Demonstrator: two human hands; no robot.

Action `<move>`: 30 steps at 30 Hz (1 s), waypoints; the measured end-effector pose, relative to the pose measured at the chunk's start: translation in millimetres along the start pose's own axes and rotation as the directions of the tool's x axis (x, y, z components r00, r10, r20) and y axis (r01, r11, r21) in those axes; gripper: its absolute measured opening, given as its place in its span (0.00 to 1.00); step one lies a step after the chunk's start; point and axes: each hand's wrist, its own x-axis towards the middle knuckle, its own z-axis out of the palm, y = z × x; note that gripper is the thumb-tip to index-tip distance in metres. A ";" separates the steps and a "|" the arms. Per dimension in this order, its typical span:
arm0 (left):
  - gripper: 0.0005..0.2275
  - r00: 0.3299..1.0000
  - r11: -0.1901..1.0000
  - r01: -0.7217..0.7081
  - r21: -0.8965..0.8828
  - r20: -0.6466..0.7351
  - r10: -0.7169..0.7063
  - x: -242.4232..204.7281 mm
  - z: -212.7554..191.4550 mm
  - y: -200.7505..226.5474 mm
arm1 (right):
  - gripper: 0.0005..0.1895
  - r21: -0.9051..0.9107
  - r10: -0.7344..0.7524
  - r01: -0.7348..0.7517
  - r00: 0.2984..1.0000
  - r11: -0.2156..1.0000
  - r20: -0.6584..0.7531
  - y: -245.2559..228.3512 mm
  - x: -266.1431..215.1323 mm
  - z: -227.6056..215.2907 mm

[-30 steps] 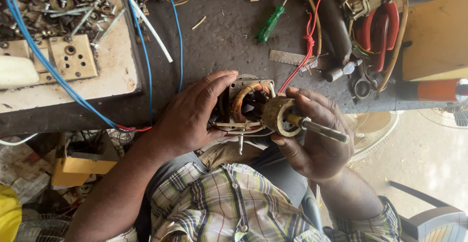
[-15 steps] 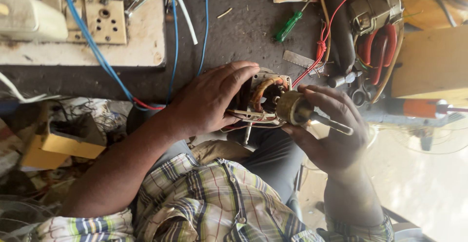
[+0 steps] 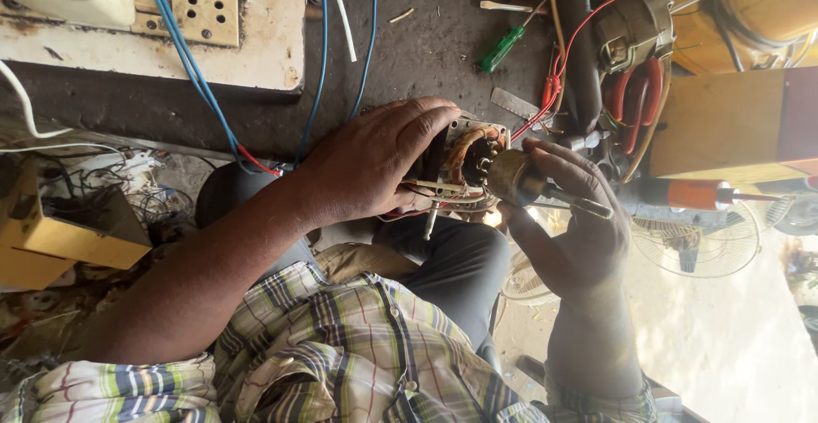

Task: The person disassembles and reassembles a small electric motor, likely from a fan. They use a screwdriver to remove screws from the end cap, separate the rotor from the stator, and then reassemble the components. The person also handles a small brass-colored cylindrical part and a screw.

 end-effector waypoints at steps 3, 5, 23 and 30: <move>0.49 0.999 1.000 -0.021 -0.005 -0.025 0.021 -0.3 0.7 -0.2 | 0.30 0.001 0.016 -0.016 0.999 1.000 0.030 -3.6 2.8 -1.8; 0.48 0.998 0.999 -0.048 0.011 -0.045 0.049 -0.9 0.6 -0.8 | 0.30 -0.013 0.035 -0.034 0.999 0.999 0.041 -5.7 2.5 -0.5; 0.50 0.989 0.992 -0.120 0.047 -0.078 0.123 -2.9 3.5 5.6 | 0.33 -0.100 0.028 -0.039 0.993 0.994 -0.117 4.2 -17.1 13.7; 0.50 0.991 0.992 -0.114 0.055 -0.068 0.118 -3.9 10.7 3.2 | 0.31 -0.014 0.089 -0.090 0.996 0.996 -0.017 -0.1 -16.1 4.3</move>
